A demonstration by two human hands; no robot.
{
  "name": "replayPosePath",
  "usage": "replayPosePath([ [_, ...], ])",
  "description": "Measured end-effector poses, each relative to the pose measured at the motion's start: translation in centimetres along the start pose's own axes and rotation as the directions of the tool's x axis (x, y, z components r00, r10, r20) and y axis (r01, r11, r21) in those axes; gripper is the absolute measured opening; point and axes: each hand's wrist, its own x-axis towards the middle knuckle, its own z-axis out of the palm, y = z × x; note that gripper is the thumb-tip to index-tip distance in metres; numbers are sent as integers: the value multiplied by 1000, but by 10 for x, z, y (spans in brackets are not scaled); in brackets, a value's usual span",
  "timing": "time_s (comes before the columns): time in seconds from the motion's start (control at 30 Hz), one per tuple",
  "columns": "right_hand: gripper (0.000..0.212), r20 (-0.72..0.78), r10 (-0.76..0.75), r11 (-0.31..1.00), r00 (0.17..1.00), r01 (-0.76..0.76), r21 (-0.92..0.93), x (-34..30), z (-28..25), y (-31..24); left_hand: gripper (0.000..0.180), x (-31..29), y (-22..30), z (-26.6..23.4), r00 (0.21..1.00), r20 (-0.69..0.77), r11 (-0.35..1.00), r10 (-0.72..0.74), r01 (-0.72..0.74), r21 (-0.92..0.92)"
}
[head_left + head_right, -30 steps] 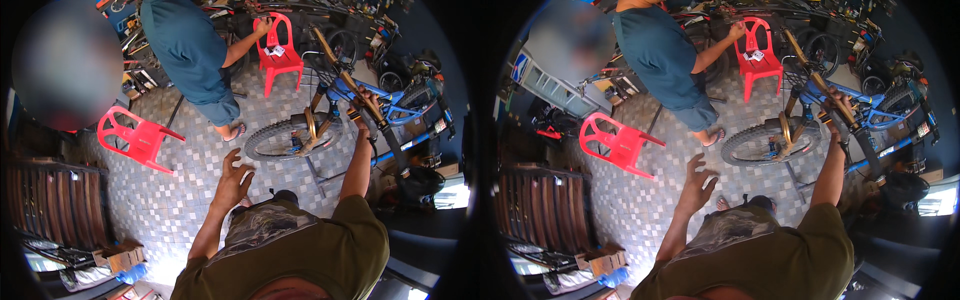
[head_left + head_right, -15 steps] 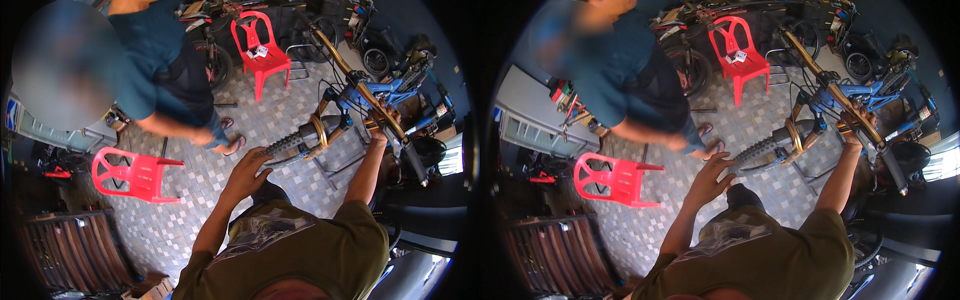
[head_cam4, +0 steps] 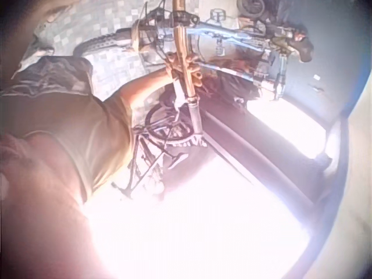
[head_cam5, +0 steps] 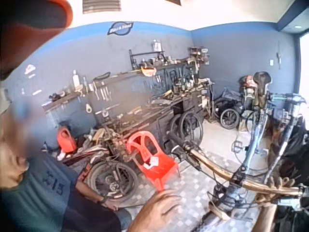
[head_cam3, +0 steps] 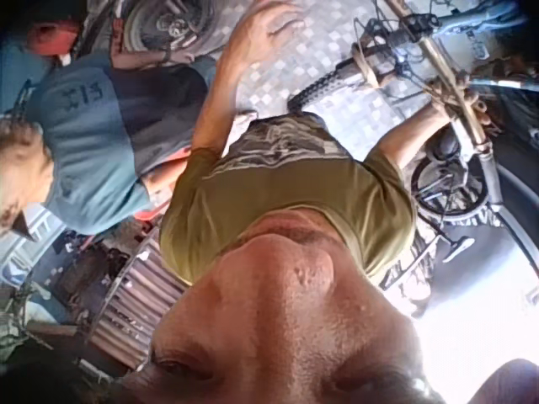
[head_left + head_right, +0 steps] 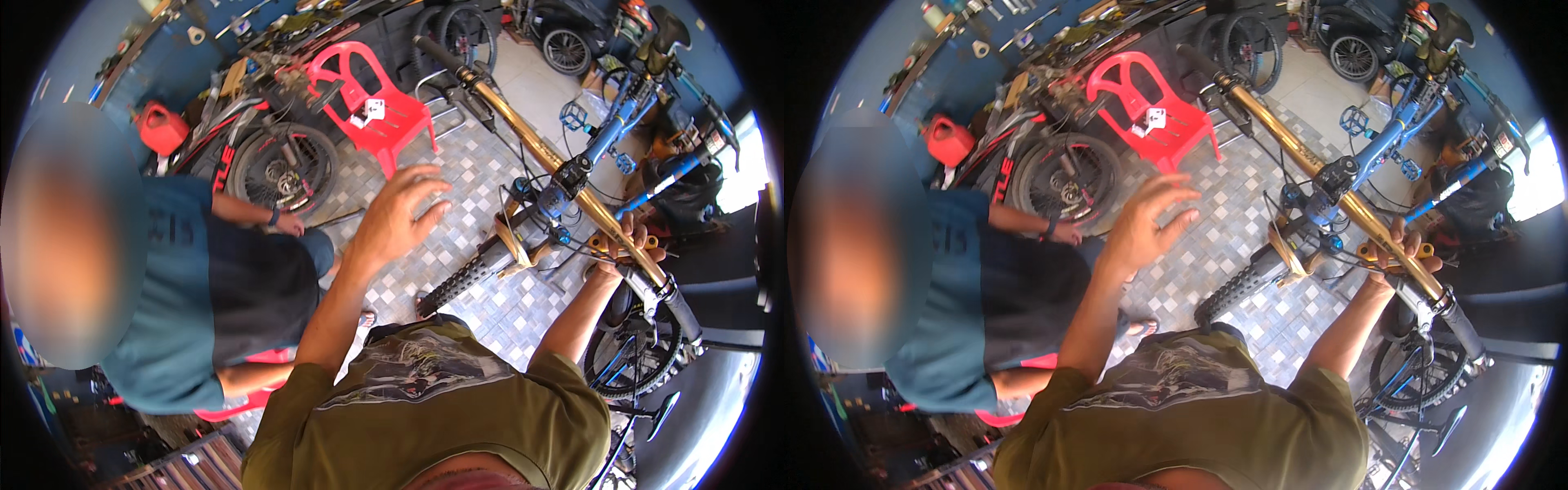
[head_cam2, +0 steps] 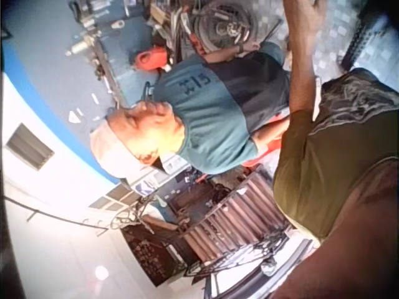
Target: The person adjusts the bicycle handlebar using a yellow tool, then removes and reattaches the saddle. They install a new grip on the handlebar and tighten it with a screwdriver. The person also adjusts the brake lever and shifter on the handlebar.
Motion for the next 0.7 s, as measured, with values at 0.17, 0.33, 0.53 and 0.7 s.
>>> replayPosePath([
  [0.17, 57, 25, -6, 1000, 1000, 7, -29, -5, 5, 9, 27, 126, -70, -20, 982, -157, 993, 104, -111, -37],
  [0.33, 53, 35, -68, 996, 997, 70, -50, -3, 12, 21, 27, 301, -168, -11, 897, -255, 927, 361, -315, 205],
  [0.53, 52, -171, -266, 959, 949, 242, -147, -3, 40, 32, 37, 436, -235, 15, 508, 825, 958, 247, -1, -286],
  [0.7, 51, -468, -563, 816, 681, 371, -442, -27, 63, 54, 37, 451, -248, 17, 361, 847, 870, 391, 154, -468],
])
